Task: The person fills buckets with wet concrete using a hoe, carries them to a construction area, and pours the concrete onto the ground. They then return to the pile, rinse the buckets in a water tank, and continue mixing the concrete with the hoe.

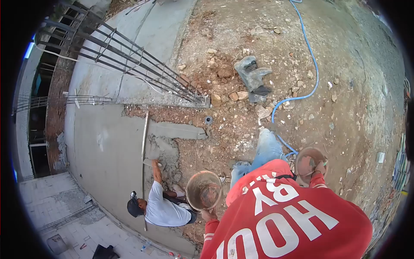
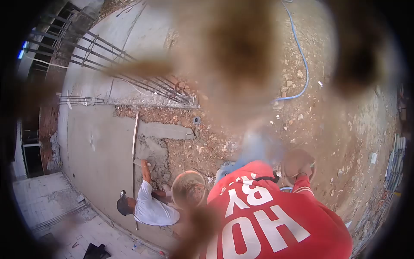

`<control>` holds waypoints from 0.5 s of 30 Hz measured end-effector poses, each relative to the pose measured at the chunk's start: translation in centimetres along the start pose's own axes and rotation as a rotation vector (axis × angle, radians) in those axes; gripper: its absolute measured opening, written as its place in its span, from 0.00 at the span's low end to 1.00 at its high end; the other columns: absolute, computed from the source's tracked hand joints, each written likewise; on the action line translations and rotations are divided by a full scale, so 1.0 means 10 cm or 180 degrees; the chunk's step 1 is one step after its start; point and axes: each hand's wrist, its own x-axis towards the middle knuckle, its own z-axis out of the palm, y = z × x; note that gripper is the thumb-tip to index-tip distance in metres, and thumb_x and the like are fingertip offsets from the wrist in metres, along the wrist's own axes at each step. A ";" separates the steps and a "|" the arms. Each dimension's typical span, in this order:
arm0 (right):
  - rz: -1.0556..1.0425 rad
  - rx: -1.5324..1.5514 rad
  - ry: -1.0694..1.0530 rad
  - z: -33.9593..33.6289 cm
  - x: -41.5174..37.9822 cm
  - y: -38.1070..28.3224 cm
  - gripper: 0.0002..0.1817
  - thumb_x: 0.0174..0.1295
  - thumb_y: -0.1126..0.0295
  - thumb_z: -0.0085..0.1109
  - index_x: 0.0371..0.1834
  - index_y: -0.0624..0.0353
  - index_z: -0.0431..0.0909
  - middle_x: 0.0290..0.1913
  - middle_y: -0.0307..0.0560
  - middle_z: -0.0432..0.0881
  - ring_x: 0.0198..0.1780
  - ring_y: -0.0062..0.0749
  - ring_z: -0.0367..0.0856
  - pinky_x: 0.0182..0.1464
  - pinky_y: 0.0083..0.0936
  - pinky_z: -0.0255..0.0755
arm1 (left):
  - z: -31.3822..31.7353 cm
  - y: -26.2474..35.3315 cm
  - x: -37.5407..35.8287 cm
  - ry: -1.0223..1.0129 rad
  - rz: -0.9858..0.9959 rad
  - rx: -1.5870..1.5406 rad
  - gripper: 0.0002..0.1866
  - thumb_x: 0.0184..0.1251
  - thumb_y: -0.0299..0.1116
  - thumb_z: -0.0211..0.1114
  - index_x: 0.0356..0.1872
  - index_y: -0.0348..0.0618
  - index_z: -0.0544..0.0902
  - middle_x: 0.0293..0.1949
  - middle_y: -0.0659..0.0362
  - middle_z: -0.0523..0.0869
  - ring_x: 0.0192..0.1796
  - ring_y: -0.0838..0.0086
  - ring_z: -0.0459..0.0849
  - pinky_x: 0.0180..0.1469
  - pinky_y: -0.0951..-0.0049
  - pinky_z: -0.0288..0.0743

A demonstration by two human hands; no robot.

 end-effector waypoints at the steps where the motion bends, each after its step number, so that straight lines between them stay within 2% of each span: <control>1: 0.0462 0.0247 -0.0073 0.01 -0.05 -0.14 0.19 0.57 0.54 0.55 0.20 0.59 0.76 0.13 0.43 0.71 0.13 0.32 0.69 0.20 0.36 0.65 | 0.43 0.29 -0.65 0.0080 0.0053 0.0062 0.18 0.64 0.37 0.55 0.51 0.36 0.74 0.54 0.47 0.75 0.48 0.54 0.79 0.42 0.57 0.84; 3: 0.0853 0.0411 -0.0523 0.20 0.05 -0.34 0.19 0.58 0.54 0.55 0.19 0.58 0.75 0.13 0.43 0.70 0.13 0.32 0.68 0.20 0.36 0.65 | 0.43 0.16 -0.49 -0.0775 0.1826 0.1548 0.18 0.64 0.34 0.51 0.53 0.38 0.73 0.54 0.46 0.75 0.50 0.52 0.79 0.43 0.55 0.85; 4: 0.0984 0.0388 -0.0732 0.30 0.15 -0.46 0.19 0.58 0.54 0.55 0.19 0.58 0.75 0.13 0.43 0.70 0.13 0.32 0.68 0.20 0.36 0.65 | 0.87 0.39 -0.88 -0.0416 0.0550 -0.0103 0.19 0.65 0.34 0.51 0.55 0.38 0.72 0.53 0.46 0.76 0.51 0.50 0.80 0.42 0.53 0.84; 5: 0.1070 0.0328 -0.0905 0.43 0.26 -0.63 0.19 0.58 0.54 0.55 0.19 0.57 0.74 0.13 0.42 0.70 0.12 0.32 0.68 0.20 0.36 0.65 | 1.09 0.38 -0.88 -0.0065 0.0593 -0.0258 0.17 0.60 0.32 0.55 0.49 0.34 0.74 0.50 0.48 0.74 0.48 0.51 0.79 0.43 0.49 0.82; 6: 0.1112 0.0251 -0.1043 0.55 0.46 -0.83 0.19 0.58 0.54 0.55 0.19 0.57 0.74 0.13 0.42 0.70 0.12 0.32 0.67 0.20 0.36 0.65 | 1.31 0.37 -1.02 -0.0088 0.0836 -0.0163 0.18 0.60 0.32 0.54 0.49 0.33 0.73 0.48 0.48 0.75 0.46 0.50 0.80 0.39 0.49 0.83; 9: 0.1185 0.0141 -0.1299 0.96 1.15 -1.48 0.18 0.58 0.54 0.55 0.18 0.56 0.72 0.12 0.41 0.69 0.12 0.31 0.67 0.20 0.35 0.64 | 2.12 0.22 -1.58 0.0116 0.1038 -0.0208 0.16 0.60 0.32 0.53 0.48 0.35 0.73 0.40 0.50 0.78 0.42 0.56 0.83 0.39 0.56 0.84; 10: 0.1217 0.0151 -0.1351 1.07 1.38 -1.73 0.18 0.58 0.54 0.54 0.17 0.55 0.72 0.12 0.41 0.68 0.12 0.31 0.66 0.20 0.35 0.64 | 2.40 0.12 -1.68 0.0251 0.1132 -0.0296 0.16 0.57 0.30 0.53 0.45 0.33 0.76 0.38 0.45 0.83 0.35 0.54 0.86 0.32 0.55 0.84; 11: 0.1238 0.0193 -0.1359 1.16 1.62 -1.93 0.18 0.58 0.55 0.54 0.17 0.55 0.71 0.12 0.41 0.68 0.12 0.31 0.66 0.20 0.35 0.64 | 2.61 -0.05 -1.79 0.0266 0.1145 -0.0352 0.16 0.57 0.30 0.53 0.45 0.33 0.76 0.38 0.45 0.83 0.35 0.54 0.86 0.32 0.55 0.84; 13: 0.1306 0.0387 -0.1248 1.19 2.05 -2.32 0.18 0.58 0.55 0.54 0.16 0.54 0.70 0.12 0.41 0.67 0.12 0.31 0.65 0.20 0.35 0.64 | 3.18 -0.22 -1.96 0.0198 0.0865 -0.0566 0.21 0.60 0.34 0.53 0.52 0.32 0.72 0.48 0.45 0.78 0.46 0.48 0.82 0.42 0.53 0.84; 14: 0.1347 0.0561 -0.1128 1.11 2.28 -2.47 0.18 0.58 0.55 0.54 0.16 0.53 0.70 0.11 0.40 0.67 0.12 0.31 0.65 0.20 0.35 0.64 | 3.33 -0.39 -1.91 0.0067 0.0876 -0.0395 0.23 0.61 0.35 0.51 0.55 0.32 0.71 0.54 0.42 0.75 0.50 0.43 0.80 0.43 0.48 0.83; 15: 0.1396 0.0765 -0.0981 1.00 2.52 -2.61 0.18 0.58 0.55 0.54 0.16 0.53 0.70 0.11 0.40 0.67 0.11 0.30 0.65 0.20 0.35 0.64 | 3.56 -0.45 -2.18 0.0109 0.0747 -0.0629 0.23 0.62 0.35 0.49 0.56 0.32 0.70 0.54 0.41 0.74 0.51 0.43 0.79 0.45 0.45 0.82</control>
